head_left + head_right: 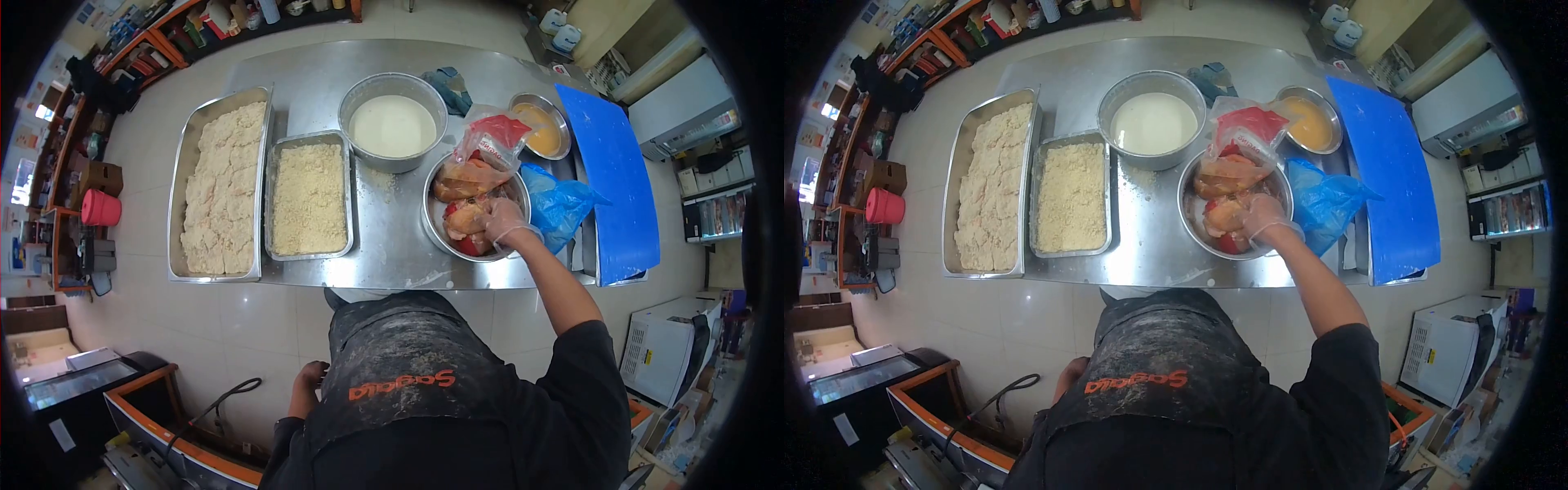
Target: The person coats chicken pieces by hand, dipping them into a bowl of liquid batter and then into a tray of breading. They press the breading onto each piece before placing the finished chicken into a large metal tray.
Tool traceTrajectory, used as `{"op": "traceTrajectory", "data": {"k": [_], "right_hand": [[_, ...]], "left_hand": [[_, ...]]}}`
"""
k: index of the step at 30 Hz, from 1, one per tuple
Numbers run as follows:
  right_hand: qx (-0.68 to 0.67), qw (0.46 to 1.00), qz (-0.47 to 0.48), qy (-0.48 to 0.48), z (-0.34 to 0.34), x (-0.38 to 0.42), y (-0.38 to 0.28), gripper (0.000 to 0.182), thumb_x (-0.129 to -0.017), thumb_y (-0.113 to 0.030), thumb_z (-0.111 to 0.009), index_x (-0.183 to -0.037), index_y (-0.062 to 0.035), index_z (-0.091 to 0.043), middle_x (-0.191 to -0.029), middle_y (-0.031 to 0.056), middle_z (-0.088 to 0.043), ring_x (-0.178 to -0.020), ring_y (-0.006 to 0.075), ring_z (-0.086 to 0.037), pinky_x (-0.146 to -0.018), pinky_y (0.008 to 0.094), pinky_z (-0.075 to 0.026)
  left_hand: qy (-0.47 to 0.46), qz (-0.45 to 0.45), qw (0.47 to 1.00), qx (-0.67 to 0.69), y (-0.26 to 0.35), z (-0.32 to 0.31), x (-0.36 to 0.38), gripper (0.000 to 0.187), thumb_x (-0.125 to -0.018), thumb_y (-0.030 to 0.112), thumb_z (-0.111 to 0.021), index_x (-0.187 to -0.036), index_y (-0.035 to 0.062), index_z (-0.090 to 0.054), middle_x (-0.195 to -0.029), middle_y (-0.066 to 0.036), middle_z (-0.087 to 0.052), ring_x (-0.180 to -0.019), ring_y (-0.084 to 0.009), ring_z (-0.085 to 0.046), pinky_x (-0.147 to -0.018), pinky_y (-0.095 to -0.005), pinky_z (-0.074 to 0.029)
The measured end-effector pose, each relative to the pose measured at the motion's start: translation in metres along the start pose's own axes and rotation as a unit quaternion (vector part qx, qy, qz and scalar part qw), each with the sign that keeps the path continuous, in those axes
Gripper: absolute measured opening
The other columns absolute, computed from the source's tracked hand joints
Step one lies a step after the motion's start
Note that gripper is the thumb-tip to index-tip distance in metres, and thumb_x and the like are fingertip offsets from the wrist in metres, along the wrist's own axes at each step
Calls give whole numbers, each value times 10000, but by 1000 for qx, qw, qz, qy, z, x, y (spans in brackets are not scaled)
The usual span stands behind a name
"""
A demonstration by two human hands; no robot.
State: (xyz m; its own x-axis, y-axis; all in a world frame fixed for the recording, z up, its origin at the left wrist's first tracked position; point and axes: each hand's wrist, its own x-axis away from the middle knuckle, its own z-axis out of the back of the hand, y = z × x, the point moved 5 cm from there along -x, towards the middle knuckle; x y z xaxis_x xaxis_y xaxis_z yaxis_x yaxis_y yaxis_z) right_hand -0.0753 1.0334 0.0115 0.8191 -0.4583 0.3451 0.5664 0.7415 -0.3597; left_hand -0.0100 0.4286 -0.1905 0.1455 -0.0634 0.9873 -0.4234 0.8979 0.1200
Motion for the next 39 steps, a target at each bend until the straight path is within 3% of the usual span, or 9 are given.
{"op": "traceTrajectory", "data": {"k": [11,14,16,20,25,31,34,36,39], "right_hand": [[-4,985,171,18,122,55,-132,125,-771,-125,-604,-789,-4,-629,-720,206,-609,-677,347,-608,-657,410,-479],[18,966,236,100,159,30,-163,159,-798,-146,-580,-816,3,-631,-683,176,-603,-654,332,-598,-657,403,-475],[142,939,283,136,173,8,-199,195,-825,-176,-561,-829,6,-631,-720,178,-619,-694,313,-608,-688,393,-475],[-39,980,193,32,121,-84,-237,278,-833,-264,-572,-837,9,-625,-804,222,-625,-787,331,-609,-742,394,-469],[72,993,84,37,24,-223,-198,355,-790,-312,-616,-921,12,-676,-943,259,-642,-897,378,-633,-813,413,-484],[142,988,-48,42,8,-221,-174,425,-728,-384,-669,-908,0,-694,-984,261,-641,-983,371,-624,-847,402,-485],[148,987,-27,49,12,-222,-178,430,-717,-392,-678,-886,2,-699,-930,246,-657,-899,355,-648,-789,393,-497],[111,991,72,-2,28,-219,-188,418,-719,-405,-682,-868,-14,-703,-879,228,-664,-825,347,-651,-741,388,-497],[23,992,108,57,47,-212,-193,345,-751,-372,-665,-846,-42,-706,-802,195,-669,-733,339,-643,-682,387,-489]], "left_hand": [[-17,-13,999,44,-40,-7,-19,359,-882,248,-489,-1179,64,-569,-1064,-113,-630,-869,-230,-598,-740,-377,-489],[-51,-19,997,58,-48,-6,-22,348,-883,224,-485,-1170,45,-568,-1042,-122,-636,-868,-236,-607,-740,-373,-496],[-72,-49,995,55,-45,-1,-17,352,-891,212,-471,-1185,34,-550,-1025,-130,-640,-840,-239,-616,-718,-366,-500],[-65,-67,994,58,-70,12,-40,361,-909,193,-435,-1219,25,-511,-994,-140,-648,-768,-237,-625,-628,-358,-491],[-13,64,947,316,-83,46,-27,352,-910,187,-422,-1231,70,-507,-989,-127,-653,-715,-215,-613,-554,-357,-447],[-6,98,949,299,-101,70,-11,360,-909,178,-417,-1248,97,-507,-974,-88,-645,-624,-172,-555,-540,-326,-425],[-24,129,946,297,-115,71,-6,369,-914,181,-410,-1262,96,-499,-962,-72,-639,-612,-158,-536,-533,-315,-414],[-26,124,950,287,-119,74,-1,372,-919,188,-405,-1267,93,-495,-958,-67,-639,-612,-157,-536,-524,-311,-404],[-27,130,947,294,-125,78,-2,372,-924,195,-397,-1269,92,-494,-949,-61,-637,-616,-154,-536,-517,-308,-393]]}}
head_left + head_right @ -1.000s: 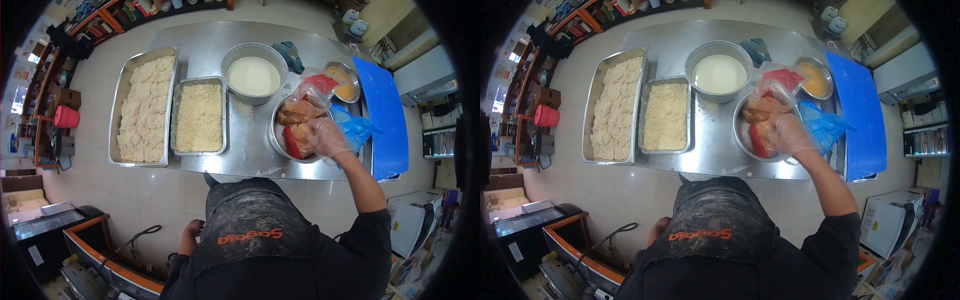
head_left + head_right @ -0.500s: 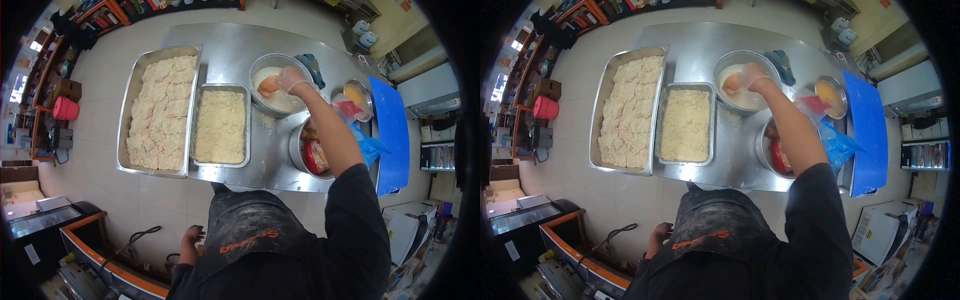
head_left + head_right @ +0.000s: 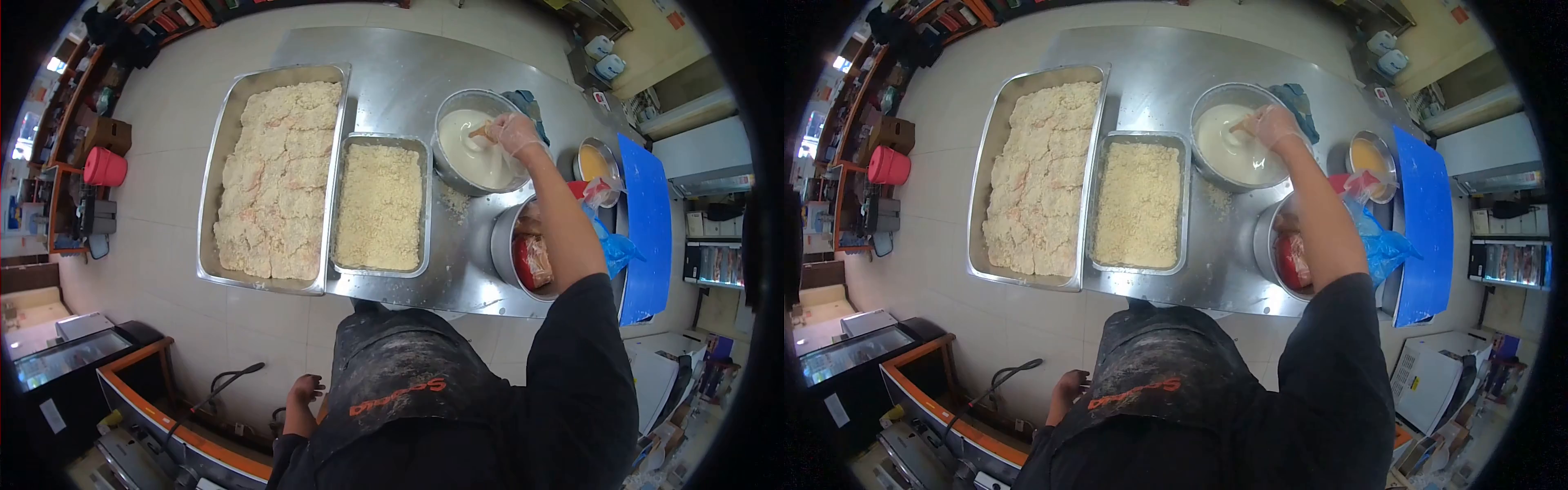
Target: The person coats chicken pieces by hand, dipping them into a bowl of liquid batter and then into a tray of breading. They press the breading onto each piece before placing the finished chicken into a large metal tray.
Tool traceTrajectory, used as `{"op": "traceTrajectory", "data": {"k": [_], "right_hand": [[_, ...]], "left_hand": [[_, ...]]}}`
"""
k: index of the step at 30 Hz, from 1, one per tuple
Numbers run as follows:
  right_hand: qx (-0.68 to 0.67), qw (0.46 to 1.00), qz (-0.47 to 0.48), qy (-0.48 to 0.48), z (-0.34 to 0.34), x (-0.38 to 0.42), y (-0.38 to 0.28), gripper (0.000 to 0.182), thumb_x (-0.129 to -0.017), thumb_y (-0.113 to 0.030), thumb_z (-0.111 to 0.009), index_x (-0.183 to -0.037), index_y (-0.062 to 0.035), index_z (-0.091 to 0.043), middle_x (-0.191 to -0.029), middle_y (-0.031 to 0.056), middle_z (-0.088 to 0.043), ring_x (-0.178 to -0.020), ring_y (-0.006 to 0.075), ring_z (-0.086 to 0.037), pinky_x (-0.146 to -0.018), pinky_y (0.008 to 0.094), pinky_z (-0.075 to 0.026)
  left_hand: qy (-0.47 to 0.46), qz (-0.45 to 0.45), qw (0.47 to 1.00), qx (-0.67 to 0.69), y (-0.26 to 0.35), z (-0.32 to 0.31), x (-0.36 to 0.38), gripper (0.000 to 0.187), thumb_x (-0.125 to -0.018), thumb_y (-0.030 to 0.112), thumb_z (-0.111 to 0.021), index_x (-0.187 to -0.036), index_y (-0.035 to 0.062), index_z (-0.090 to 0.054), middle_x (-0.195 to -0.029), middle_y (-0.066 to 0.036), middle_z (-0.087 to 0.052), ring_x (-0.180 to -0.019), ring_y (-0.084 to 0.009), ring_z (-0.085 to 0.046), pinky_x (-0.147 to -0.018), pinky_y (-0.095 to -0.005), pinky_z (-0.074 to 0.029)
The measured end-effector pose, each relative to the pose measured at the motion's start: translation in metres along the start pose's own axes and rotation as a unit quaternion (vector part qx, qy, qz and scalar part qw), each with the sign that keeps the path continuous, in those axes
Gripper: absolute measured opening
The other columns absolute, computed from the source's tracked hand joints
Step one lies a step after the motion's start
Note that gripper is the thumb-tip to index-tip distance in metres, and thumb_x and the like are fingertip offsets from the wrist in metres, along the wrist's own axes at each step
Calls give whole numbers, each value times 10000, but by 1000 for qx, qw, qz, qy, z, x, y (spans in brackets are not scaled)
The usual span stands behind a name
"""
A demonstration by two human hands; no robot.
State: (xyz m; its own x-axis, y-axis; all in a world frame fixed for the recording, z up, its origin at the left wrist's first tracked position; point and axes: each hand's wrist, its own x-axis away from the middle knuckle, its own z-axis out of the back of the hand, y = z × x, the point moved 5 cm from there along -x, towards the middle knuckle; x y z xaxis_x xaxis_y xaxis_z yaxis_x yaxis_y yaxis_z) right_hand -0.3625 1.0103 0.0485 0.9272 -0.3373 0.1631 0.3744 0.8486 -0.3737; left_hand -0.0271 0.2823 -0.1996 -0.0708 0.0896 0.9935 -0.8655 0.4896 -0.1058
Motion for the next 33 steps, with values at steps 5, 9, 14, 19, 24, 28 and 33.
{"op": "traceTrajectory", "data": {"k": [5,9,14,19,24,28,33], "right_hand": [[156,982,105,5,-31,23,-18,215,-799,-267,-625,-853,-74,-705,-810,193,-658,-765,361,-631,-710,412,-492],[194,974,114,-5,-40,26,-24,236,-793,-289,-640,-847,-65,-689,-871,218,-639,-811,383,-613,-757,436,-490],[171,979,113,10,39,22,-50,272,-787,-306,-656,-851,-44,-691,-818,210,-641,-748,362,-620,-704,414,-489],[104,991,75,30,80,33,-62,184,-758,-201,-683,-802,-22,-684,-738,193,-639,-677,316,-618,-657,381,-490],[118,990,73,-19,65,28,-51,236,-754,-256,-686,-799,-25,-688,-742,187,-646,-673,302,-618,-665,377,-493],[151,986,38,-66,58,34,-54,287,-766,-313,-678,-900,-62,-718,-860,201,-666,-807,330,-645,-771,380,-499],[166,984,26,-57,57,33,-49,302,-771,-321,-653,-880,-48,-718,-870,196,-670,-803,327,-646,-765,386,-497]], "left_hand": [[5,-22,1000,-21,9,6,-13,364,-917,211,-403,-1248,98,-506,-965,-63,-643,-636,-159,-543,-524,-306,-388],[34,-51,997,-39,34,-5,14,361,-903,222,-413,-1228,104,-515,-994,-71,-648,-674,-168,-555,-543,-316,-397],[22,-59,997,-46,21,-5,2,363,-895,238,-426,-1220,108,-522,-1000,-61,-643,-702,-176,-559,-571,-328,-407],[-35,-109,979,-167,-15,2,-34,333,-902,280,-447,-1169,103,-538,-995,-47,-630,-731,-178,-551,-625,-342,-414],[-28,-50,994,-94,-29,3,-33,312,-908,303,-453,-1125,95,-538,-975,-51,-629,-714,-179,-545,-632,-345,-410],[-4,-74,993,-94,-8,14,-19,337,-915,291,-434,-1172,92,-526,-961,-65,-638,-676,-177,-543,-592,-345,-405],[7,-59,998,-27,4,26,-14,369,-919,272,-435,-1232,90,-503,-990,-80,-647,-647,-173,-543,-558,-337,-402]]}}
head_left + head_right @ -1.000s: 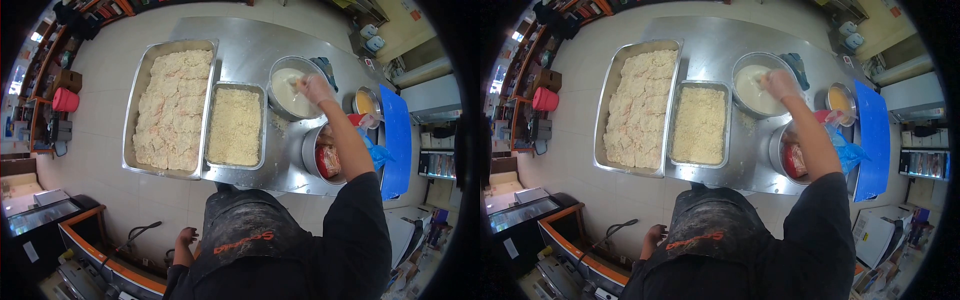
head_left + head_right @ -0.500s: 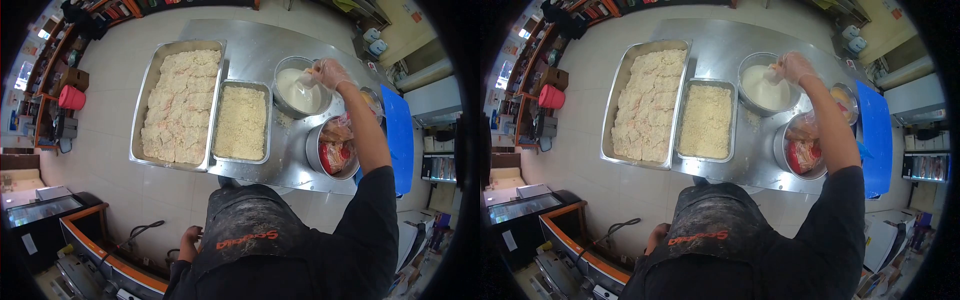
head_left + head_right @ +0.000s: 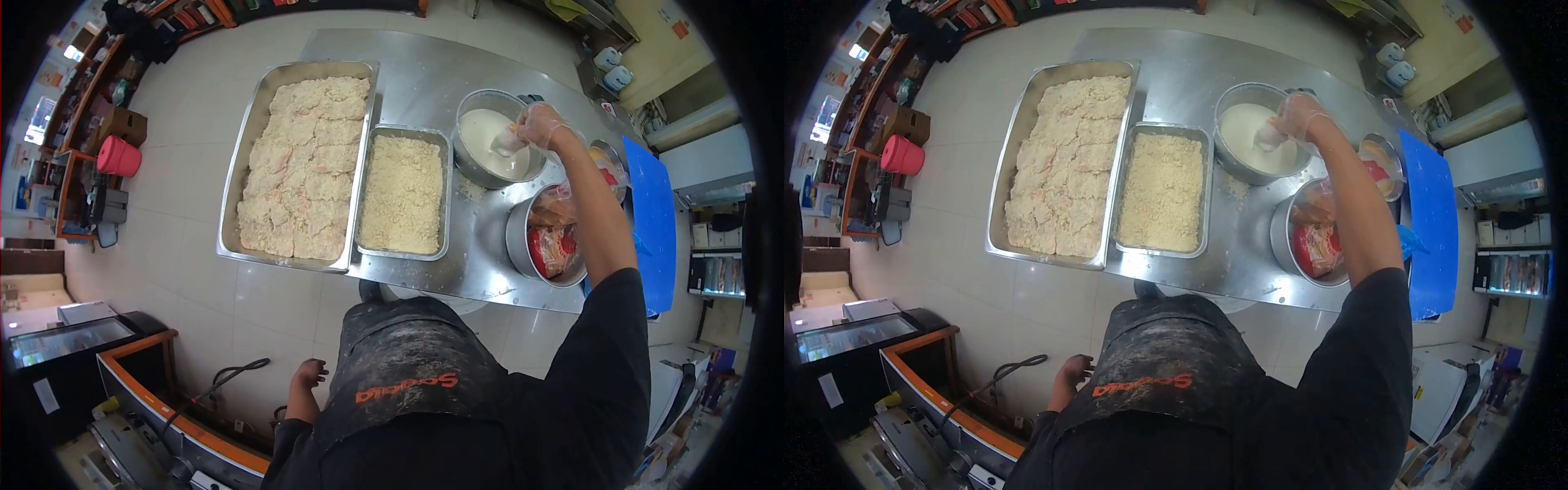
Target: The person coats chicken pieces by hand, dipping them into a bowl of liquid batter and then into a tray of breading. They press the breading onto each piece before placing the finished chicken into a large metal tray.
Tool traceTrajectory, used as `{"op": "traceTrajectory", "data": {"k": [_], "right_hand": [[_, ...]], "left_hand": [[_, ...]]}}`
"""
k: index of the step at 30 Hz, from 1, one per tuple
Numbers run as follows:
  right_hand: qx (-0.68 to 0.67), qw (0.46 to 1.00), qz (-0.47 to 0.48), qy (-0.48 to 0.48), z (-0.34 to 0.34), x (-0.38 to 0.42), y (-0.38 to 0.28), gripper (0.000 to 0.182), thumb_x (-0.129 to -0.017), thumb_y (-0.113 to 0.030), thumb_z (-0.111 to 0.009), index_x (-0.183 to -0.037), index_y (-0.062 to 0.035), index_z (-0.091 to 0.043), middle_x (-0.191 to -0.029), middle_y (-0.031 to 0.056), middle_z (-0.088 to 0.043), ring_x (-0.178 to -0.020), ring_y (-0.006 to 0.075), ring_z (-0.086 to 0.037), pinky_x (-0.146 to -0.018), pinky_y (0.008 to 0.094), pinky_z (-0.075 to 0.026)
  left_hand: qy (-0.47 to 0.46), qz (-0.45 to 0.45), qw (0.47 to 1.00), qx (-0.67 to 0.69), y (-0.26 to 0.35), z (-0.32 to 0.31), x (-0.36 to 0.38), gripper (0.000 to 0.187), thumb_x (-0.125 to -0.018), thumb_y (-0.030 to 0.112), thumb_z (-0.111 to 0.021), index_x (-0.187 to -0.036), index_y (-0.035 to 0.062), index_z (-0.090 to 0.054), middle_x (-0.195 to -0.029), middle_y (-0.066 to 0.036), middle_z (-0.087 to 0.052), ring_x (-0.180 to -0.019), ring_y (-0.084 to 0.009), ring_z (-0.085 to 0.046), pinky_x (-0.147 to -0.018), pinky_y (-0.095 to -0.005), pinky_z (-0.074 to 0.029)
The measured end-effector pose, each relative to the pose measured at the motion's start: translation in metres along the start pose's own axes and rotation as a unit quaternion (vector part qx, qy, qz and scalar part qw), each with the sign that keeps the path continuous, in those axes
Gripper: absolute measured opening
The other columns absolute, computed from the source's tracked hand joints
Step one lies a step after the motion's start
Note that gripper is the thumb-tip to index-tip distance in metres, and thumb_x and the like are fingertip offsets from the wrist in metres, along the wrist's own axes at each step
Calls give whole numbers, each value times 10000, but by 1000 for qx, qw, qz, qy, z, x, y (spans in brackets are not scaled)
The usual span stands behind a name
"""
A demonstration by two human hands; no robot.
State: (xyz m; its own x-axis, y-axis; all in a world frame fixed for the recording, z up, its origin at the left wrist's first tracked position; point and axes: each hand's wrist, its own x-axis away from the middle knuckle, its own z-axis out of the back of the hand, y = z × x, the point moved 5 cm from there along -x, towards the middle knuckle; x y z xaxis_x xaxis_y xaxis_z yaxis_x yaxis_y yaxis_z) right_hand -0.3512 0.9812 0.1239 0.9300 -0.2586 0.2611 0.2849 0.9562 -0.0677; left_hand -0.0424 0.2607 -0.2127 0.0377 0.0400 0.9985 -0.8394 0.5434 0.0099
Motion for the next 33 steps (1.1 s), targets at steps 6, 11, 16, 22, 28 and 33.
{"op": "traceTrajectory", "data": {"k": [6,11,16,22,28,33], "right_hand": [[-31,999,-4,2,6,8,-10,285,-772,-316,-651,-788,-38,-713,-781,198,-662,-752,309,-648,-722,385,-495],[-124,989,73,19,41,53,-53,312,-785,-326,-650,-744,-18,-686,-718,160,-657,-670,252,-624,-650,366,-477],[-174,964,198,-32,38,75,-127,237,-749,-229,-653,-825,-6,-673,-687,94,-638,-653,151,-601,-613,311,-480],[-32,986,158,-46,-107,21,-194,356,-829,-205,-553,-1101,22,-591,-1020,211,-639,-933,265,-631,-812,383,-486],[-106,976,6,-188,-137,91,-207,793,-743,-390,-649,-1306,86,-357,-1187,315,-519,-1121,370,-534,-992,362,-408],[-149,980,-125,-39,-188,109,-225,906,-684,-364,-724,-1328,97,-285,-1221,325,-473,-1155,380,-498,-1023,346,-382]], "left_hand": [[28,7,999,-31,12,7,14,374,-914,270,-438,-1232,83,-504,-970,-80,-654,-622,-162,-538,-546,-335,-401],[13,14,1000,-7,-3,7,5,370,-912,265,-442,-1234,95,-509,-949,-65,-653,-625,-155,-538,-536,-327,-401],[-22,12,999,-44,-23,4,-10,368,-910,258,-444,-1238,103,-510,-930,-51,-645,-626,-153,-540,-537,-327,-403],[20,6,1000,2,-14,12,6,357,-899,237,-443,-1222,101,-515,-915,-54,-642,-616,-159,-544,-524,-324,-398],[51,-30,998,32,14,20,19,375,-879,217,-448,-1231,101,-510,-922,-67,-648,-620,-165,-552,-516,-319,-388],[-50,-263,908,-322,8,8,-17,354,-809,168,-532,-1141,56,-585,-932,-59,-658,-774,-209,-630,-587,-358,-477]]}}
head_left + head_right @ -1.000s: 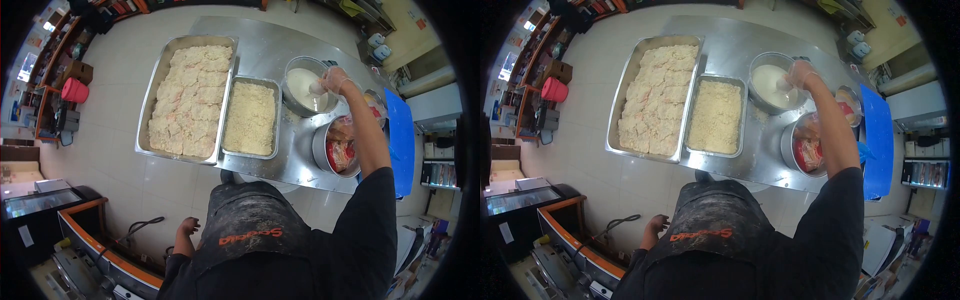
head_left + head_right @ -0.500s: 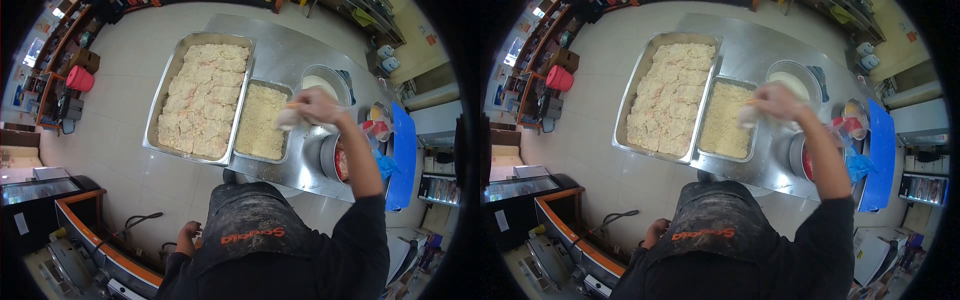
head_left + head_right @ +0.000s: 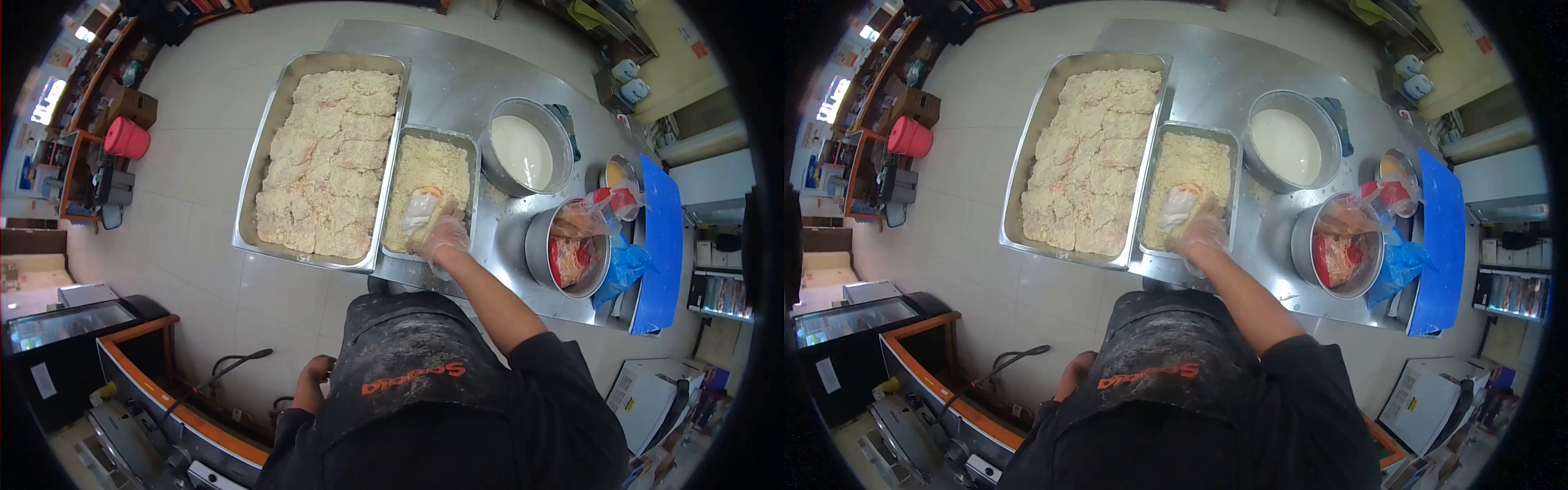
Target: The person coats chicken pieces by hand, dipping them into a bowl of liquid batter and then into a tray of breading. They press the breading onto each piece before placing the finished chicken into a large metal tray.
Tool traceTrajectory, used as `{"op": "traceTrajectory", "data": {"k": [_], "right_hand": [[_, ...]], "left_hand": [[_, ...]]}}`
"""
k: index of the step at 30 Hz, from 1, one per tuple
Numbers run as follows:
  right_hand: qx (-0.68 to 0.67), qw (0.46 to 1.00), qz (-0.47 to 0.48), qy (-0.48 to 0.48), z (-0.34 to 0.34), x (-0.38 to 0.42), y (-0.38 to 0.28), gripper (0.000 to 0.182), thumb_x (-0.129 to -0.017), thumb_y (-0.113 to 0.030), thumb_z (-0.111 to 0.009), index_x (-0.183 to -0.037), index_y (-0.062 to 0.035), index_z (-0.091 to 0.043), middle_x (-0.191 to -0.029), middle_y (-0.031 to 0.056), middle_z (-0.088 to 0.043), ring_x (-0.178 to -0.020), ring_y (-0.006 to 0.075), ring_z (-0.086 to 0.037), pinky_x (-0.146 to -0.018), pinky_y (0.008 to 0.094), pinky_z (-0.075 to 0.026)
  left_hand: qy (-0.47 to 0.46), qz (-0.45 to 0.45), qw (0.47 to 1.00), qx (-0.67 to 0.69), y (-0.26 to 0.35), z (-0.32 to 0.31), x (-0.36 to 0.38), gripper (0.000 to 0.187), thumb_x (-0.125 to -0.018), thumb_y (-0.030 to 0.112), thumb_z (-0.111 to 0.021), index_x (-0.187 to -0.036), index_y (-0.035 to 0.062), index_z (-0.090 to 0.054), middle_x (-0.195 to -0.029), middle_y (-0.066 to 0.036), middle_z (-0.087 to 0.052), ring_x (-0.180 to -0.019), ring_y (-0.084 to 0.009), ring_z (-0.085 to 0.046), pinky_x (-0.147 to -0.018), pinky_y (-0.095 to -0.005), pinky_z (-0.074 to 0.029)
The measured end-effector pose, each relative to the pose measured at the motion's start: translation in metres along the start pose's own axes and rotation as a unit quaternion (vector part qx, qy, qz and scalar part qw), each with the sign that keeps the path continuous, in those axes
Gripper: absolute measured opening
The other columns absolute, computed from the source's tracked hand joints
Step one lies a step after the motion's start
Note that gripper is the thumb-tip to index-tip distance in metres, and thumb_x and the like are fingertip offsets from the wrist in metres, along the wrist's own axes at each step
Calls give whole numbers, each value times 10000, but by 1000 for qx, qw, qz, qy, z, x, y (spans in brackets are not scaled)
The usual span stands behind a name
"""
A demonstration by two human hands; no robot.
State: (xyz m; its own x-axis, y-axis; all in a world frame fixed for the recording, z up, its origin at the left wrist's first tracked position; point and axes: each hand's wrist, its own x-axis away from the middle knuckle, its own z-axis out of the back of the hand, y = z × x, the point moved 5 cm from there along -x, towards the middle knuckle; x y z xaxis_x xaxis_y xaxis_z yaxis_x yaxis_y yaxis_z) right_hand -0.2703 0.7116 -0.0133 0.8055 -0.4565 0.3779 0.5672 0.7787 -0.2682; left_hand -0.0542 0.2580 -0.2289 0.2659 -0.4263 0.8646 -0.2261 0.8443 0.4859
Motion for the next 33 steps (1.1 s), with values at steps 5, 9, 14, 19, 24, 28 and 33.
{"op": "traceTrajectory", "data": {"k": [5,9,14,19,24,28,33], "right_hand": [[-184,983,24,3,-12,-7,16,748,-671,-229,-738,-1247,99,-392,-1091,277,-571,-1044,368,-576,-911,383,-458],[-261,963,63,14,-5,-10,2,690,-672,-209,-736,-1228,63,-431,-1053,240,-598,-988,363,-599,-855,398,-480],[-57,973,170,145,22,-22,-43,810,-657,-341,-752,-1321,-30,-410,-1212,239,-519,-1065,374,-556,-896,409,-475],[125,978,144,-83,52,-71,-88,855,-627,-358,-763,-1344,-44,-418,-1275,225,-476,-1109,381,-534,-924,400,-471],[144,959,179,-168,23,-139,-58,688,-648,-351,-747,-1236,-56,-543,-1207,215,-549,-1060,337,-581,-901,373,-486],[68,954,234,-174,28,-152,-29,627,-673,-354,-724,-1202,-56,-570,-1150,220,-594,-1063,318,-586,-904,367,-480],[87,911,379,-136,73,-89,-25,624,-679,-334,-715,-1209,-45,-554,-1150,216,-597,-1059,314,-587,-926,376,-456]], "left_hand": [[4,-50,983,-179,-15,16,-15,346,-810,170,-567,-1136,57,-599,-981,-72,-663,-777,-218,-634,-603,-358,-505],[28,178,957,227,-14,50,-2,361,-873,188,-492,-1215,82,-537,-980,-103,-654,-647,-186,-580,-487,-315,-422],[57,254,925,276,14,80,17,401,-906,125,-384,-1289,63,-484,-1009,-124,-654,-692,-163,-578,-569,-328,-457],[53,261,918,295,-8,64,21,368,-900,210,-447,-1239,74,-500,-949,-94,-639,-615,-163,-535,-496,-308,-400],[27,274,901,335,-39,19,34,355,-895,244,-475,-1213,92,-512,-889,-62,-624,-604,-151,-519,-484,-292,-388],[24,298,885,357,-45,-13,50,337,-895,243,-469,-1193,101,-537,-895,-49,-613,-628,-150,-522,-527,-294,-407],[20,288,890,353,-61,-29,39,324,-886,235,-484,-1172,101,-554,-898,-42,-613,-636,-148,-524,-530,-284,-405]]}}
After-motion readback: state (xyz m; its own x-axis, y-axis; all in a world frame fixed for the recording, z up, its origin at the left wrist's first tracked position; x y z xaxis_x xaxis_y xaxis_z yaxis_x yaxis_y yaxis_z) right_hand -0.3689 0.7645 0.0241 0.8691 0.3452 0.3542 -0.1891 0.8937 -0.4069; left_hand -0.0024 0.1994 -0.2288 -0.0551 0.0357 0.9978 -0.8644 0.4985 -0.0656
